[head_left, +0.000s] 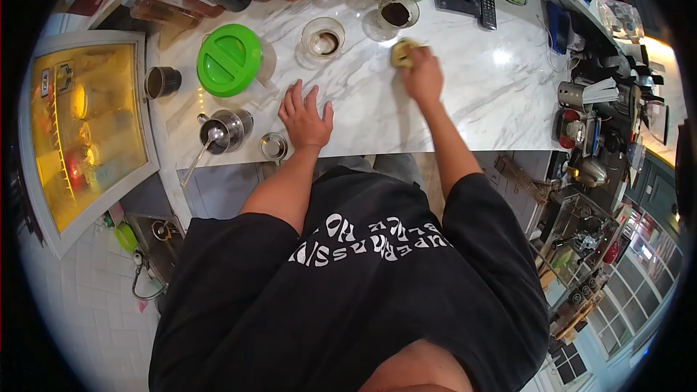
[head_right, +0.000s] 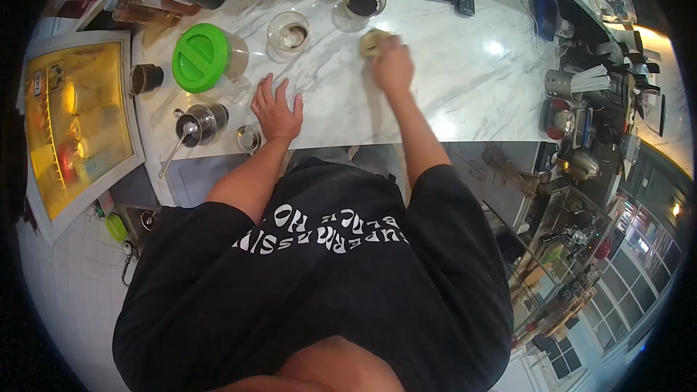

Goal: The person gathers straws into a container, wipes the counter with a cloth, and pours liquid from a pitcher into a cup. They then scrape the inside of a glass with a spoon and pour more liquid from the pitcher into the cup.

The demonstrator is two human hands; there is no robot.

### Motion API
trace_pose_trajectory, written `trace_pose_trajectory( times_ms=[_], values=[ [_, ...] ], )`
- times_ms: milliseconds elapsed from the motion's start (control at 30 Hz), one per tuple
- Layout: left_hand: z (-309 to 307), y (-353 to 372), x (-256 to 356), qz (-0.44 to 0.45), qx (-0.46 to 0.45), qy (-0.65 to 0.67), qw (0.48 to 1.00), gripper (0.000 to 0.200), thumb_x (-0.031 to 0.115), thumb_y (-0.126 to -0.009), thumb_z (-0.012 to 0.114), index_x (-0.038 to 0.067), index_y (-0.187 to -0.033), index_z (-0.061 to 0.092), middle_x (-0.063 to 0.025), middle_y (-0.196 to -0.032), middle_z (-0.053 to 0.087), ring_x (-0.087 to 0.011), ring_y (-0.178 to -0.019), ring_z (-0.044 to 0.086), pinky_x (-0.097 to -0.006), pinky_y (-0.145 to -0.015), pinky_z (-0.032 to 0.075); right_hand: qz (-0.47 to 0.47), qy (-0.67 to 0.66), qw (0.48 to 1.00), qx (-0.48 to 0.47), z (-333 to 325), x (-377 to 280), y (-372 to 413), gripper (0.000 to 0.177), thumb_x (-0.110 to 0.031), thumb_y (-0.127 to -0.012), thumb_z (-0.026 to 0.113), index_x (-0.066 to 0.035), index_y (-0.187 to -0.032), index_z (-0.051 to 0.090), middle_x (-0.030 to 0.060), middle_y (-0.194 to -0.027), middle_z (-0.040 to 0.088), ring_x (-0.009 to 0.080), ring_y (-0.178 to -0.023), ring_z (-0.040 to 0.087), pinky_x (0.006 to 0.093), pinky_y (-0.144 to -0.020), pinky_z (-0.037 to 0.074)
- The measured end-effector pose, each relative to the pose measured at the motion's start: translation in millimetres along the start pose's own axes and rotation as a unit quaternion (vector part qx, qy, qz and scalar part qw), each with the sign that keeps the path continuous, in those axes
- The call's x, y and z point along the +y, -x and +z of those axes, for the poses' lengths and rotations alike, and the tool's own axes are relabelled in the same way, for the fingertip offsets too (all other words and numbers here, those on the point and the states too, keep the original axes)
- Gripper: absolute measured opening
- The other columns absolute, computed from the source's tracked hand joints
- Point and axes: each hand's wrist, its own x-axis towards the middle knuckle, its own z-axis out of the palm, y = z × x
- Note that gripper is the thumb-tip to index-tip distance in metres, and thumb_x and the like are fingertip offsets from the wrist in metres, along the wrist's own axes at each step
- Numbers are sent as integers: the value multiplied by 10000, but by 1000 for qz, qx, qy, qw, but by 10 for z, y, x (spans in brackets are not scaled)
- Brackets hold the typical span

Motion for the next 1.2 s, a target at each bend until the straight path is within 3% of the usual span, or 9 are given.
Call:
trace_pose_trajectory(
  times_ms=[167, 267, 400, 667, 800, 900, 1000, 1100, 1200],
  values=[
    [-5, -9, 6, 0, 10, 10, 1000, 483, 369, -905, 718, 164, -1336, 645, -136, -1569, 456, -361, -1462, 394, -539, -1201, 269, -185, -114, 949, -227, -282, -585, 513, 371, -109, -808, 700, -148, -1175, 730, 108, -1189, 687, 361, -1026, 659, 455, -898, 574],
    [-22, -8, 17, -3, 6, 13, 1000, 498, 370, -901, 721, 160, -1345, 641, -135, -1569, 457, -357, -1466, 390, -539, -1203, 266, -102, -226, 965, -83, -4, -29, 410, 359, -139, -831, 702, -123, -1189, 712, 130, -1180, 706, 383, -1015, 671, 470, -898, 570],
    [-40, -14, 15, 3, 5, 18, 1000, 505, 353, -914, 720, 146, -1365, 624, -141, -1567, 440, -378, -1457, 387, -556, -1176, 281, 150, 25, 988, 36, -363, 350, -218, 399, -210, -856, 704, -128, -1246, 694, 148, -1234, 656, 403, -1043, 664, 505, -853, 567],
    [-28, -4, 21, 2, 3, 17, 1000, 511, 360, -914, 721, 149, -1368, 621, -138, -1569, 439, -371, -1463, 383, -554, -1179, 276, -116, -72, 982, -127, -3, -720, 355, 437, -134, -800, 710, -161, -1235, 731, 78, -1181, 672, 337, -1055, 661, 465, -899, 573],
    [-27, -13, 19, -6, 5, 17, 1000, 491, 369, -899, 726, 154, -1333, 643, -134, -1566, 456, -354, -1465, 389, -542, -1198, 277, -141, -143, 963, -182, -43, -687, 497, 457, -122, -794, 718, -159, -1249, 729, 94, -1212, 680, 353, -1054, 667, 461, -916, 567],
    [-23, -14, 10, -2, 10, 23, 1000, 494, 369, -900, 725, 151, -1335, 640, -135, -1566, 455, -355, -1463, 389, -543, -1196, 277, -27, -172, 985, 21, -38, -194, 284, 445, -129, -816, 701, -135, -1260, 725, 137, -1141, 690, 405, -1059, 655, 475, -914, 544],
    [-32, -11, 11, 1, 3, 21, 1000, 516, 358, -914, 716, 143, -1372, 614, -143, -1569, 441, -382, -1461, 381, -556, -1174, 275, 107, -13, 991, 80, -227, 41, -70, 440, -175, -837, 705, -133, -1275, 707, 130, -1196, 662, 383, -1031, 651, 496, -850, 560],
    [-25, -15, 12, 0, 3, 13, 1000, 506, 368, -904, 720, 149, -1351, 626, -140, -1566, 452, -358, -1464, 388, -552, -1192, 276, 96, 56, 994, 13, -129, -265, -133, 440, -185, -838, 711, -132, -1275, 687, 120, -1199, 659, 378, -1030, 646, 501, -837, 564],
    [-13, -9, 6, 1, 4, 12, 1000, 511, 368, -906, 719, 149, -1357, 620, -140, -1572, 445, -359, -1466, 386, -556, -1190, 274, -46, -19, 998, -44, 182, -666, 162, 469, -171, -791, 745, -132, -1254, 679, 99, -1208, 664, 367, -1028, 649, 492, -835, 577]
  ],
)
